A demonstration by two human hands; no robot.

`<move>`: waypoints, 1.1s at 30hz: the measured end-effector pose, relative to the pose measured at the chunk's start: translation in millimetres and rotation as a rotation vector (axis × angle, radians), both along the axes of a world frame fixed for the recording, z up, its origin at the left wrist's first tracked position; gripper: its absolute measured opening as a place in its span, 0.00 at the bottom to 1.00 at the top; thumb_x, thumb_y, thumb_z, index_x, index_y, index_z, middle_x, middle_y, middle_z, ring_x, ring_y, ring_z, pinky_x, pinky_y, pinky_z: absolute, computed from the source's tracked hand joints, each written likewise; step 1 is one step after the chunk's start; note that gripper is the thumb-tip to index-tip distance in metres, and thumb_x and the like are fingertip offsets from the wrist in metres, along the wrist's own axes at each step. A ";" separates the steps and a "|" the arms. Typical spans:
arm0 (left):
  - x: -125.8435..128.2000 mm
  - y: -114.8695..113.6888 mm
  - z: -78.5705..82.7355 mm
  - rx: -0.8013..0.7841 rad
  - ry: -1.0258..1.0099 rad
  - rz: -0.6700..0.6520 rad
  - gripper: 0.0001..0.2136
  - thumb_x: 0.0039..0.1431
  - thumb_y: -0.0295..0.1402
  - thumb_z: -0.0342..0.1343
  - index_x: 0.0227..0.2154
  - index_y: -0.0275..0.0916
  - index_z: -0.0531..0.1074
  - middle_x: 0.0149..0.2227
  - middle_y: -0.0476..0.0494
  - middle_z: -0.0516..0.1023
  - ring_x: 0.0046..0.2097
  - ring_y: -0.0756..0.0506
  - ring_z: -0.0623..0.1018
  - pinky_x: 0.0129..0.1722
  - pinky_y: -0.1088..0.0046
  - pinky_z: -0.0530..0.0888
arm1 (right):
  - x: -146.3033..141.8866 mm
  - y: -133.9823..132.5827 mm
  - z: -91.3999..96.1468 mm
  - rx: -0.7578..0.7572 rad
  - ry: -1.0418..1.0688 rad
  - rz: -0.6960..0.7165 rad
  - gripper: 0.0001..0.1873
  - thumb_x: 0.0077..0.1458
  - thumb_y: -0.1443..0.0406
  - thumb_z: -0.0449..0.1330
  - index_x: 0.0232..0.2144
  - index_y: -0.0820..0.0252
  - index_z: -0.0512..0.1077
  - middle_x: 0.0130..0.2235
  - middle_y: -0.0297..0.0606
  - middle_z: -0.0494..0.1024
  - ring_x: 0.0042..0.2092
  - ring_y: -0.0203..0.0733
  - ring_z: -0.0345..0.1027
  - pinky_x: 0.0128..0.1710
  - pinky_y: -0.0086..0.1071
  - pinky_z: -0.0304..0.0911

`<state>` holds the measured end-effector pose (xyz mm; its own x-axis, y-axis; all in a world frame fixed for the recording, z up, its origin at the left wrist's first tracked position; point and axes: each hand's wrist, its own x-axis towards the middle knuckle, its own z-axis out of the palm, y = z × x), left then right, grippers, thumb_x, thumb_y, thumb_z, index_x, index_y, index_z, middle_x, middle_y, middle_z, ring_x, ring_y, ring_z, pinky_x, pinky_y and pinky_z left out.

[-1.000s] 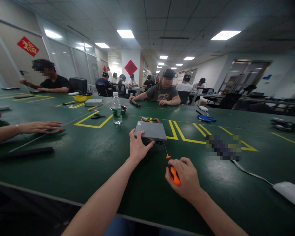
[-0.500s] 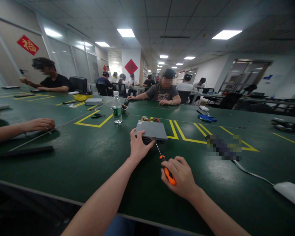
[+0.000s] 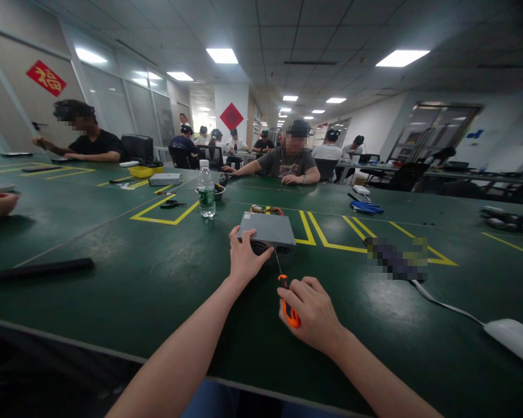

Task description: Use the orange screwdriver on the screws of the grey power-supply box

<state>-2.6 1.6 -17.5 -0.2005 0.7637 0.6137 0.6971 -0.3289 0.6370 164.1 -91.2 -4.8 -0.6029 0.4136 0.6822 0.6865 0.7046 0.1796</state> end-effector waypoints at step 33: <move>-0.2 1.1 -0.3 0.022 0.009 -0.005 0.26 0.43 0.40 0.60 0.45 0.43 0.60 0.53 0.41 0.49 0.57 0.38 0.59 0.52 0.56 0.63 | -2.1 -4.8 6.9 -0.072 0.117 -0.026 0.08 0.52 0.62 0.52 0.33 0.60 0.67 0.28 0.36 0.67 0.31 0.38 0.60 0.35 0.35 0.54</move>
<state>-2.8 2.7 -17.8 -0.1911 0.7510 0.6321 0.7009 -0.3464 0.6235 162.0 -96.0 2.1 -0.5096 0.4783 0.7152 0.7177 0.6948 0.0467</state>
